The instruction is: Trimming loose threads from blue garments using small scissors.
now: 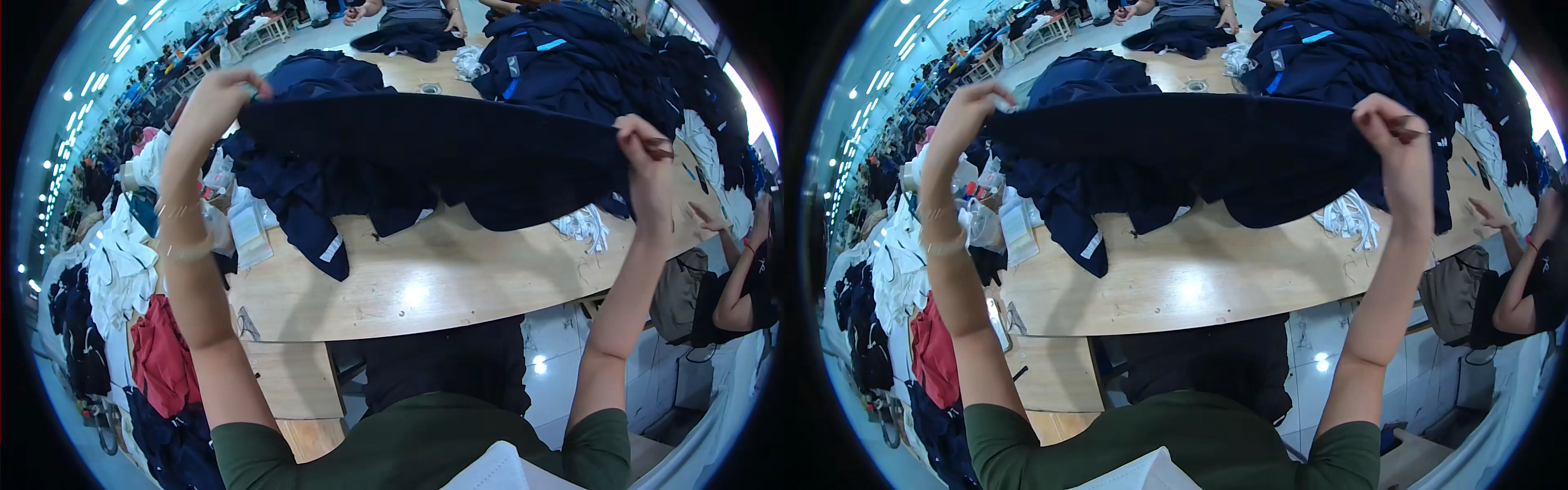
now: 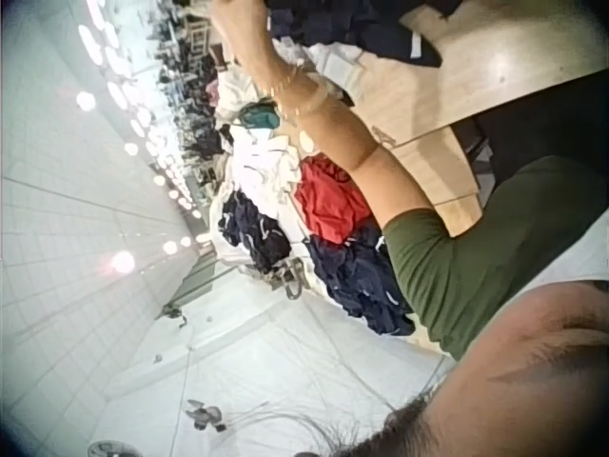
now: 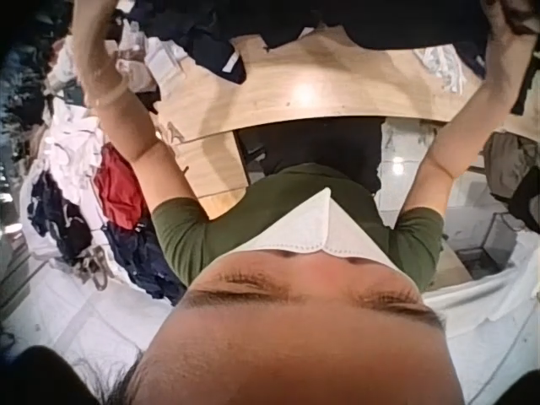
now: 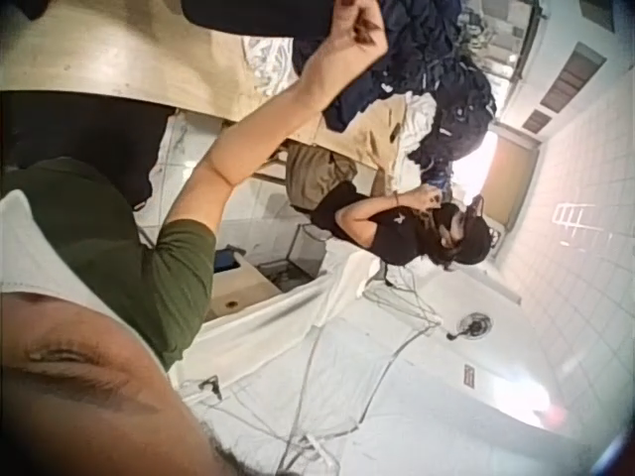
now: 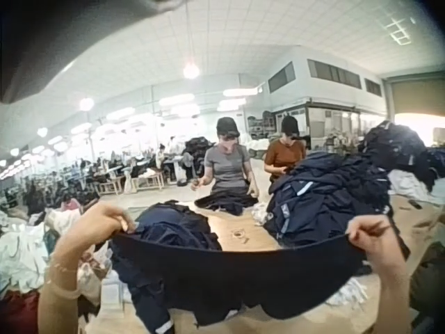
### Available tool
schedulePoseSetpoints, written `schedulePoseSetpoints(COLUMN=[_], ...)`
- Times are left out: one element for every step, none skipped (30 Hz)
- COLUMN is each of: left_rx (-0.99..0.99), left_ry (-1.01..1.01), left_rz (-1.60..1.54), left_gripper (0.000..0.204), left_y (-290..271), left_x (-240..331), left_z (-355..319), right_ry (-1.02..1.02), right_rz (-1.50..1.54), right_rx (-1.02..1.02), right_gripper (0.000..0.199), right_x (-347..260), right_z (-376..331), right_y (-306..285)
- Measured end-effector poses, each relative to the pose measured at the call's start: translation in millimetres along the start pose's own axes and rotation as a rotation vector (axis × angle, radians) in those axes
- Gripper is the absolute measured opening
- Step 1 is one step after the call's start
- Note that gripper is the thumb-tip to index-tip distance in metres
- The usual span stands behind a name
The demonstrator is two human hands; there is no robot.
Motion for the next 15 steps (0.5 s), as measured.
schedulePoseSetpoints(left_rx=[-0.038,-0.046,-0.054,-0.095,-0.147,-0.147,-0.202,-0.189,-0.303,-0.444,-0.518,-0.676,-0.68,-0.661,-0.638], left_ry=[-0.072,-0.032,-0.022,-0.076,-0.113,-0.146,-0.139,-0.214,-0.188,-0.391,-0.4,-0.482,-0.452,-0.451,-0.508], left_rz=[-0.083,-0.224,-0.343,-0.385,-0.454,-0.553,-0.612,-0.607,-0.507,-0.549,-0.617,-0.616,-0.602,-0.54,-0.538], left_gripper=[0.021,0.017,0.014,0.011,0.009,0.009,0.013,0.02,0.021,0.014,0.012,0.014,0.015,0.017,0.017], left_y=[-0.7,2.3,-0.7,-18.6,-20.3,-14.3,-1.6,20.6,55.4,95.8,131.8,167.4,197.6,227.8,251.3], left_x=[6.2,32.6,54.9,59.9,59.3,61.3,52.2,36.6,20.9,2.3,-3.3,-20.9,-34.5,-60.0,-78.1], left_z=[-28.2,-38.1,-52.0,-79.0,-93.1,-104.9,-114.4,-118.7,-119.7,-142.3,-157.9,-182.3,-190.7,-201.1,-207.6], right_ry=[-0.059,-0.033,0.01,-0.071,-0.145,-0.132,-0.112,-0.083,-0.012,0.053,0.236,0.284,0.375,0.409,0.444], right_rz=[0.004,0.007,0.097,0.062,0.001,0.008,-0.056,-0.133,-0.169,-0.153,-0.147,-0.141,-0.075,-0.158,-0.243], right_rx=[0.011,0.048,0.088,0.05,0.028,0.019,0.026,0.041,-0.038,-0.184,-0.285,-0.428,-0.457,-0.459,-0.465], right_gripper=[0.009,0.01,0.017,0.021,0.025,0.025,0.03,0.034,0.028,0.018,0.01,0.01,0.011,0.008,0.007], right_x=[-19.5,-23.4,-29.0,-53.8,-71.0,-65.1,-59.9,-50.8,-34.3,-2.0,41.4,82.9,135.7,186.4,223.7], right_z=[-4.3,-9.2,-17.2,-19.3,-20.8,-19.5,-19.2,-19.8,-16.4,-10.3,-12.7,-17.1,-23.7,-30.9,-40.6], right_y=[-3.7,-35.9,-50.4,-40.6,-28.4,-19.9,-11.2,-2.4,21.6,59.3,93.1,124.7,144.1,162.2,177.5])
Point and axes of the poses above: each hand's wrist, its own z-axis towards the middle knuckle, its own y-axis out of the palm, x = y × z, the point moved 10 cm from there along z, towards the middle knuckle, and after that the axes turned 12 degrees about y, right-handed, at the moved point
